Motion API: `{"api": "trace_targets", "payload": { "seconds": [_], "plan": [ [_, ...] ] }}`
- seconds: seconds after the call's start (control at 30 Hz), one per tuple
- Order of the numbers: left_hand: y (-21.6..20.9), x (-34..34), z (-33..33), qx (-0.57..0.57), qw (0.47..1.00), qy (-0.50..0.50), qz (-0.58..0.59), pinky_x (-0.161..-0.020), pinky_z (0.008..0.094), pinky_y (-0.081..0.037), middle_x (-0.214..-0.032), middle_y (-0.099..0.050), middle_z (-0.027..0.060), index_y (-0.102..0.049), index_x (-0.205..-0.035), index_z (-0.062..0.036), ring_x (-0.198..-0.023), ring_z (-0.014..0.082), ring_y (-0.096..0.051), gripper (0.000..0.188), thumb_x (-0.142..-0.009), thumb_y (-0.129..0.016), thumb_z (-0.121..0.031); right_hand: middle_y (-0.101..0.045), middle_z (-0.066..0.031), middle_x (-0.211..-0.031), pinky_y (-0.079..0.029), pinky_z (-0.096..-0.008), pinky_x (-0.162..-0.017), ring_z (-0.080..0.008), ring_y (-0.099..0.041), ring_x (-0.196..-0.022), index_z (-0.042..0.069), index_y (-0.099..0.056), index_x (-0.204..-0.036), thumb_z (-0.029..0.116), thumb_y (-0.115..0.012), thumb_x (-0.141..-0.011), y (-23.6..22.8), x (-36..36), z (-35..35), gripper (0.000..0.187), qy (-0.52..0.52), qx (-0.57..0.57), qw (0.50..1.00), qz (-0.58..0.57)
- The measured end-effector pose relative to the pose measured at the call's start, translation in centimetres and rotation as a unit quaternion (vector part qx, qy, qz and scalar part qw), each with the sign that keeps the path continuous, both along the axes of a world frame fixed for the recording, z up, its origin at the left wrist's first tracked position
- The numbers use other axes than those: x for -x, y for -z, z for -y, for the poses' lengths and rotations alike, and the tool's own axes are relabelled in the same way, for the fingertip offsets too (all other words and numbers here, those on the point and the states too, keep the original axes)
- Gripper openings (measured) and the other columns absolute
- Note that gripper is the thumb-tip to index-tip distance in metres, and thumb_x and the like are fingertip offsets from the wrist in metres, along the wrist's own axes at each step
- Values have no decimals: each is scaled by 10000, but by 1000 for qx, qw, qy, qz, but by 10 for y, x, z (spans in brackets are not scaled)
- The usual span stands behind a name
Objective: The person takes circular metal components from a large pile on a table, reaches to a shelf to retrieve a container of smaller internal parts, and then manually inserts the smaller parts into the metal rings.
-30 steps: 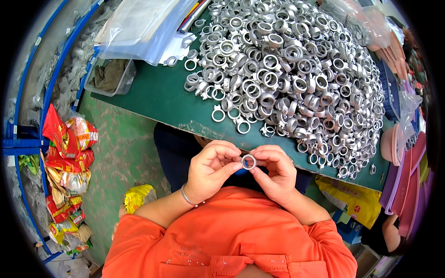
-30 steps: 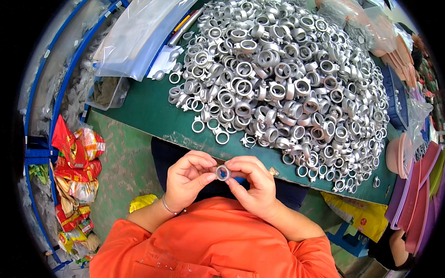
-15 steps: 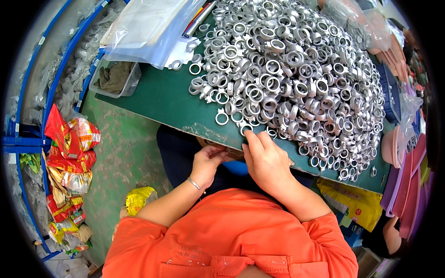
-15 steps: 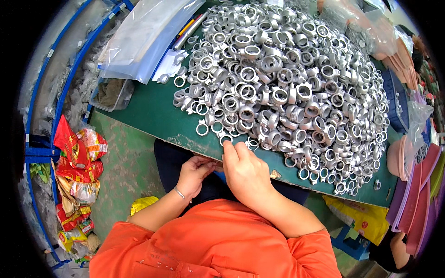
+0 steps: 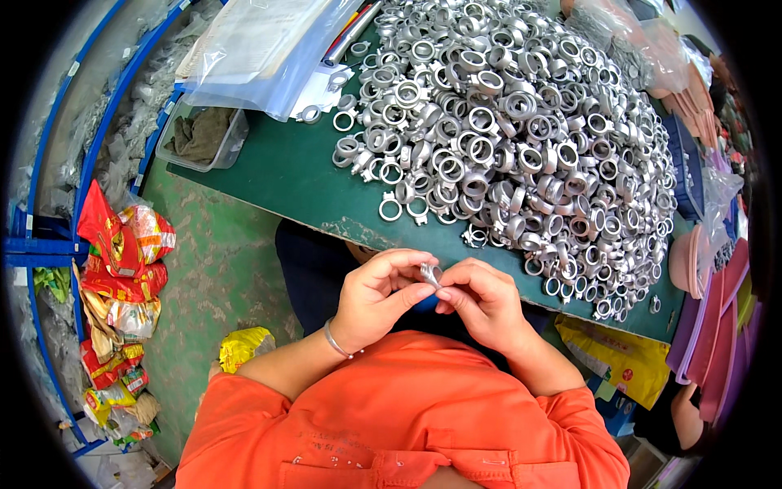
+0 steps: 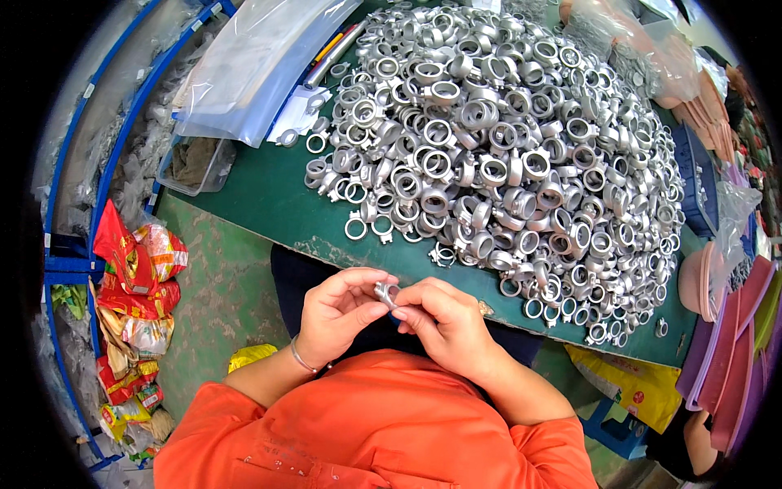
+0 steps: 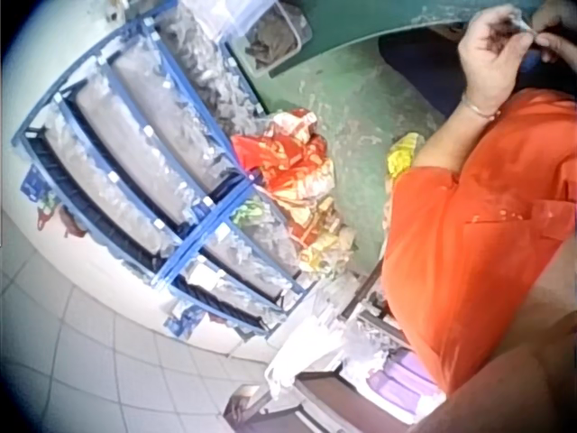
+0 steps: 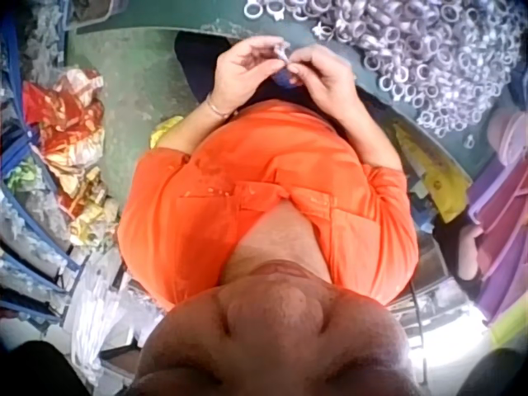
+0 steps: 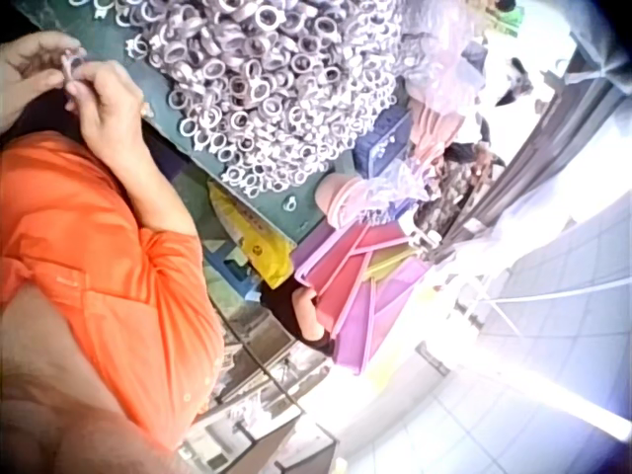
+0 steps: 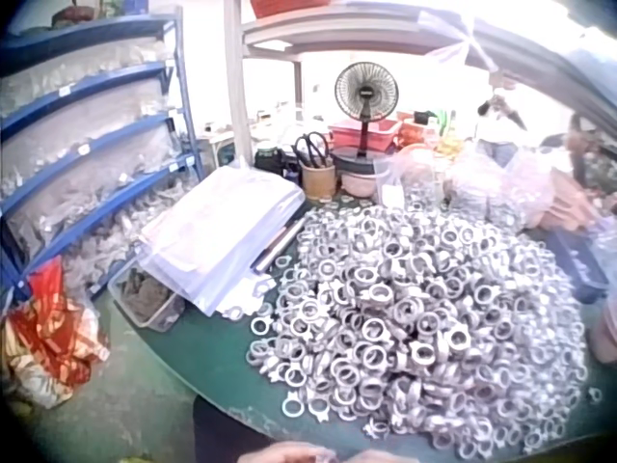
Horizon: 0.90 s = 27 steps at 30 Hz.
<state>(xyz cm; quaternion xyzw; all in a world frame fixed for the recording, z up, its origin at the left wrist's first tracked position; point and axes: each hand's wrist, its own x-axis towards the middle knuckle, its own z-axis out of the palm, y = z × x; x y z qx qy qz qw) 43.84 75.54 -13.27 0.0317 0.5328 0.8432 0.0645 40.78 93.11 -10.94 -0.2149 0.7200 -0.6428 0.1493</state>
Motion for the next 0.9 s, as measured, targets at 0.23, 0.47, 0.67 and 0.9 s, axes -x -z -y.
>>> {"api": "trace_targets", "payload": {
  "seconds": [0.23,0.47,0.67,0.9],
  "plan": [
    [1,5,-3,-42,998,4,-40,-891,300,-458,-1125,-544,151,-531,-1074,64,-1008,194,-554,267,-810,-545,93,-563,-82,-813,-481,-224,-567,-123,-584,-675,-13,-565,-956,-50,-641,-747,12,-8,4,226,100,82,991,33],
    [4,1,-2,-49,999,-1,-3,-886,298,-461,-1109,-547,148,-549,-1068,58,-1000,199,-558,267,-803,-551,94,-571,-84,-803,-482,-230,-559,-131,-591,-663,-12,-555,-1048,-59,-651,-728,10,-3,0,337,59,-1,996,-62],
    [4,-3,0,106,990,-31,-92,-816,283,-488,-1058,-551,132,-556,-1071,32,-942,183,-577,280,-796,-573,79,-586,-82,-840,-502,-228,-580,-124,-609,-678,-22,-550,-1046,-16,-584,-811,8,-8,2,237,43,30,998,26],
    [0,-7,-4,70,994,-49,-67,-802,302,-498,-996,-565,125,-547,-1045,27,-918,200,-586,278,-779,-580,103,-599,-95,-943,-516,-228,-619,-119,-614,-725,-38,-525,-1058,86,-474,-911,11,-10,1,199,29,81,982,166]
  ]
}}
